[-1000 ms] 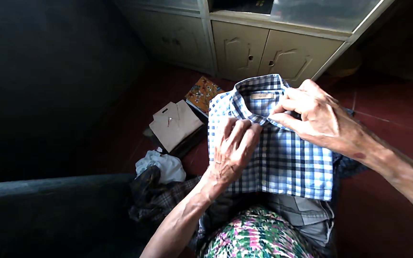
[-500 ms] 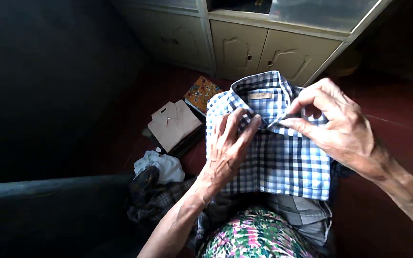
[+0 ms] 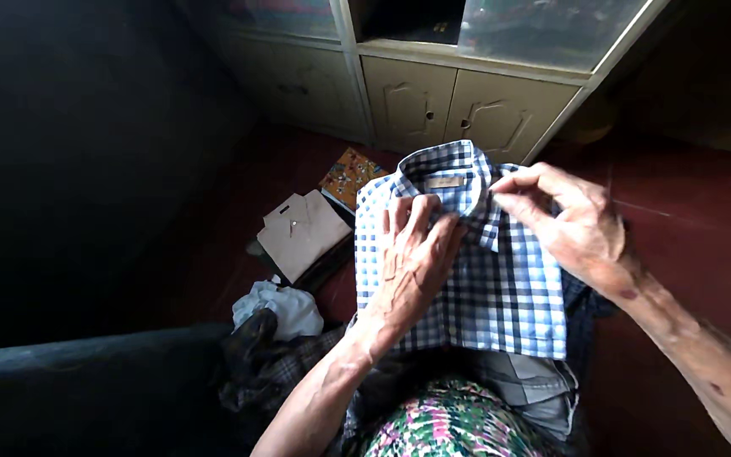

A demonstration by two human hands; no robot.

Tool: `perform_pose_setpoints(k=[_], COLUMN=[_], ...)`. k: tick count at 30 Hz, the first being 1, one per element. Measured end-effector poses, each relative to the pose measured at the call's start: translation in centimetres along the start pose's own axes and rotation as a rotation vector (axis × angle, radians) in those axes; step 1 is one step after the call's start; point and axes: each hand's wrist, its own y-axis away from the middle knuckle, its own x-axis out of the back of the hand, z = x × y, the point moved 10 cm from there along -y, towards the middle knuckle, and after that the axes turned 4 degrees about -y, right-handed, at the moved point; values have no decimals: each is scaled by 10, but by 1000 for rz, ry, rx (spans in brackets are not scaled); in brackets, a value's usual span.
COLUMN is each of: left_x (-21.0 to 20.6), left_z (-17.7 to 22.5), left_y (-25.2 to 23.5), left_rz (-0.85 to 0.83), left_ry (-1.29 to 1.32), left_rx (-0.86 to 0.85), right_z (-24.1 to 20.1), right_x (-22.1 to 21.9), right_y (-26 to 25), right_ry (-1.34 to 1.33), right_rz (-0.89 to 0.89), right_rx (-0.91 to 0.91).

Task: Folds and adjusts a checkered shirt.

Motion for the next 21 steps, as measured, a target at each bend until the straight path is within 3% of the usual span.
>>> perform_pose_setpoints(k=[4, 10, 12, 15, 21], left_x=[0, -5, -14, -20, -18], left_z=[5, 19, 18, 18, 12], left_y=[-3, 0, 5, 8, 9], left_rz=[-30, -75, -153, -195, -164], left_ry=[-17, -73, -107, -172, -93], left_rx=[25, -103, -119, -133, -114], right_z=[6, -32, -42, -44, -31], right_x=[18, 0, -6, -15, -9], right_y=[-25, -49, -50, -57, -33], right_ry=[109, -60, -96, -144, -168], right_rz=[35, -225, -287, -284, -252], right_rx=[-60, -61, -170, -324, -253])
